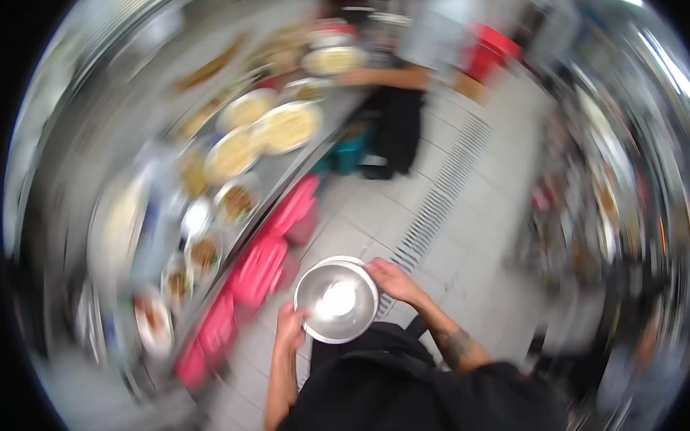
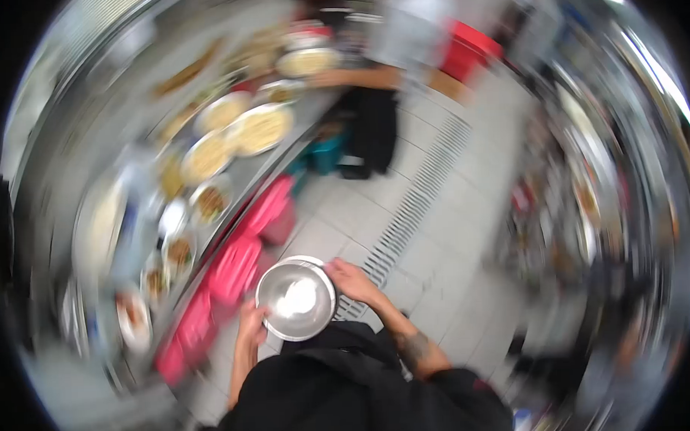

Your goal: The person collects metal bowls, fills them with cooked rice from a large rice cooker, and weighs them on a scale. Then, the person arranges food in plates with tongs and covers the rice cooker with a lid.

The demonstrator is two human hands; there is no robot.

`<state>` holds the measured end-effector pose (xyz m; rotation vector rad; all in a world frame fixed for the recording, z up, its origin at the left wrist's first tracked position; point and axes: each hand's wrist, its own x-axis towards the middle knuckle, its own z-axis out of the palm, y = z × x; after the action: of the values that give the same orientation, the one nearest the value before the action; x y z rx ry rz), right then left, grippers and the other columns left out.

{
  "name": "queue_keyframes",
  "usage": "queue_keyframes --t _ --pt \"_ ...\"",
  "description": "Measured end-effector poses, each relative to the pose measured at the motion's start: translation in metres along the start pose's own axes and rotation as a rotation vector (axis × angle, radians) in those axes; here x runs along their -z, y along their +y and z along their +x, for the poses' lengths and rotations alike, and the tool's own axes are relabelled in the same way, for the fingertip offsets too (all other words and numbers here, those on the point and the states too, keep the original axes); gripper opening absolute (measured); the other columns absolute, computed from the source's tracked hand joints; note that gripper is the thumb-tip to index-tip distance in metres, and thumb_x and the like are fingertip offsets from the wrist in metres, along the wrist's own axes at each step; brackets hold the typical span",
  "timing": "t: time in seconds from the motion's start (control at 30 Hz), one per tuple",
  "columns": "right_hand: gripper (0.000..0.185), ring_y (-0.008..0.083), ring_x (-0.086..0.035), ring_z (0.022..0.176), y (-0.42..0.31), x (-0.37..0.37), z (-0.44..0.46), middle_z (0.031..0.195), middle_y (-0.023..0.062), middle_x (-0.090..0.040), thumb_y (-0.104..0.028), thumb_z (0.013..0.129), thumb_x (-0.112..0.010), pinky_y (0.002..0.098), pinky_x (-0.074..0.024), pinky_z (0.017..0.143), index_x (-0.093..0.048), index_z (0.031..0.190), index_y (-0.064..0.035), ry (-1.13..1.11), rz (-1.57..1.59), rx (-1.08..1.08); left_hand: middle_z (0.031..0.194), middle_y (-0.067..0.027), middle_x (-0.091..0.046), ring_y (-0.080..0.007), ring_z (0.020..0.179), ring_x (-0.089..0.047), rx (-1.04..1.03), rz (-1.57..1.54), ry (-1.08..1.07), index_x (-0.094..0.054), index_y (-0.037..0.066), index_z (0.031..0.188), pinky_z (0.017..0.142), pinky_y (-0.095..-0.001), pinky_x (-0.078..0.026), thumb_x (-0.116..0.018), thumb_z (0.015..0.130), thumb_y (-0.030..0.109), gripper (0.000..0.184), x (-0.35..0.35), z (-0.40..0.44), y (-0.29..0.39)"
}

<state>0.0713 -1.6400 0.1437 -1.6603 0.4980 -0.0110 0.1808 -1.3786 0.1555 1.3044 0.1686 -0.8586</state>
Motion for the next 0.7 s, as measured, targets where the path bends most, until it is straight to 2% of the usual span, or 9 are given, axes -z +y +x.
queue_keyframes --t 0.07,0.1,0.23,0.33,0.37,0.5,0.6,0.67,0.7 --pt "0.033 0.0188 -0.054 0.076 -0.005 -0.020 -0.006 0.082 0.0121 -0.061 -0.034 0.099 -0.045 0.0348 -0.0460 0.072 -0.057 0.100 -0.0032 0.182 -0.134 -0.059 0.094 -0.0103 -0.065 -0.0181 0.080 -0.063 0.087 0.099 -0.215 -0.059 -0.007 0.107 0.071 -0.0281 -0.050 -0.049 0.071 -0.010 0.037 0.012 0.040 0.025" --pt "0.034 0.0211 -0.053 0.073 -0.010 -0.027 -0.024 0.080 0.0140 -0.059 -0.035 0.098 -0.046 0.0360 -0.0449 0.069 -0.055 0.097 -0.0028 0.296 -0.090 -0.002 0.094 -0.0104 -0.065 -0.0187 0.081 -0.063 0.161 0.125 -0.297 -0.059 -0.006 0.108 0.071 -0.0278 -0.050 -0.049 0.071 -0.010 0.038 0.007 0.041 0.038" --pt "0.040 0.0232 -0.054 0.070 -0.010 -0.084 -0.120 0.077 0.0147 -0.057 -0.042 0.097 -0.045 0.0378 -0.0443 0.066 -0.053 0.096 -0.0024 0.710 -0.006 -0.165 0.091 -0.0084 -0.063 -0.0181 0.078 -0.062 0.424 0.455 -0.658 -0.058 -0.003 0.105 0.066 -0.0277 -0.051 -0.049 0.073 -0.008 0.034 -0.008 0.062 0.051" --pt "0.048 0.0229 -0.057 0.073 -0.014 -0.128 -0.185 0.079 0.0144 -0.058 -0.051 0.094 -0.050 0.0386 -0.0451 0.067 -0.053 0.096 -0.0024 0.925 0.132 -0.316 0.081 -0.0056 -0.063 -0.0123 0.062 -0.058 0.388 0.692 -0.922 -0.060 -0.001 0.096 0.053 -0.0249 -0.048 -0.051 0.075 -0.005 0.023 -0.035 0.044 0.037" --pt "0.048 0.0229 -0.057 0.073 -0.011 -0.120 -0.204 0.079 0.0144 -0.058 -0.051 0.094 -0.050 0.0386 -0.0451 0.067 -0.053 0.096 -0.0024 0.949 0.154 -0.317 0.075 -0.0037 -0.061 -0.0115 0.058 -0.057 0.356 0.838 -0.977 -0.061 -0.001 0.092 0.048 -0.0257 -0.046 -0.051 0.076 -0.003 0.019 -0.060 0.047 0.026" --pt "0.046 0.0197 -0.055 0.079 0.005 -0.159 -0.287 0.087 0.0112 -0.059 -0.049 0.092 -0.055 0.0348 -0.0457 0.070 -0.054 0.094 -0.0024 1.292 0.245 -0.277 0.075 -0.0040 -0.060 -0.0129 0.058 -0.057 0.275 0.833 -1.064 -0.059 0.000 0.089 0.050 -0.0278 -0.050 -0.051 0.075 -0.003 0.016 -0.092 -0.038 -0.011" --pt "0.045 0.0159 -0.051 0.081 0.013 -0.189 -0.351 0.086 0.0072 -0.056 -0.048 0.093 -0.054 0.0310 -0.0440 0.072 -0.054 0.093 -0.0028 1.386 0.255 -0.270 0.079 -0.0068 -0.062 -0.0166 0.062 -0.061 0.497 0.770 -1.183 -0.058 0.000 0.092 0.054 -0.0309 -0.053 -0.049 0.073 -0.005 0.021 -0.092 -0.095 -0.031" --pt "0.048 0.0107 -0.043 0.069 0.025 -0.212 -0.395 0.073 0.0014 -0.046 -0.052 0.092 -0.054 0.0282 -0.0393 0.061 -0.053 0.086 -0.0049 1.485 0.361 0.002 0.080 -0.0076 -0.062 -0.0202 0.064 -0.061 0.538 0.755 -1.195 -0.057 -0.001 0.095 0.058 -0.0343 -0.054 -0.049 0.070 -0.004 0.027 -0.092 -0.138 -0.056" --pt "0.048 0.0107 -0.043 0.069 0.031 -0.223 -0.419 0.073 0.0014 -0.046 -0.052 0.092 -0.054 0.0282 -0.0393 0.061 -0.053 0.086 -0.0049 1.489 0.361 0.012 0.081 -0.0085 -0.061 -0.0238 0.067 -0.062 0.583 0.724 -1.190 -0.056 -0.002 0.099 0.062 -0.0378 -0.056 -0.048 0.067 -0.003 0.032 -0.090 -0.158 -0.068"
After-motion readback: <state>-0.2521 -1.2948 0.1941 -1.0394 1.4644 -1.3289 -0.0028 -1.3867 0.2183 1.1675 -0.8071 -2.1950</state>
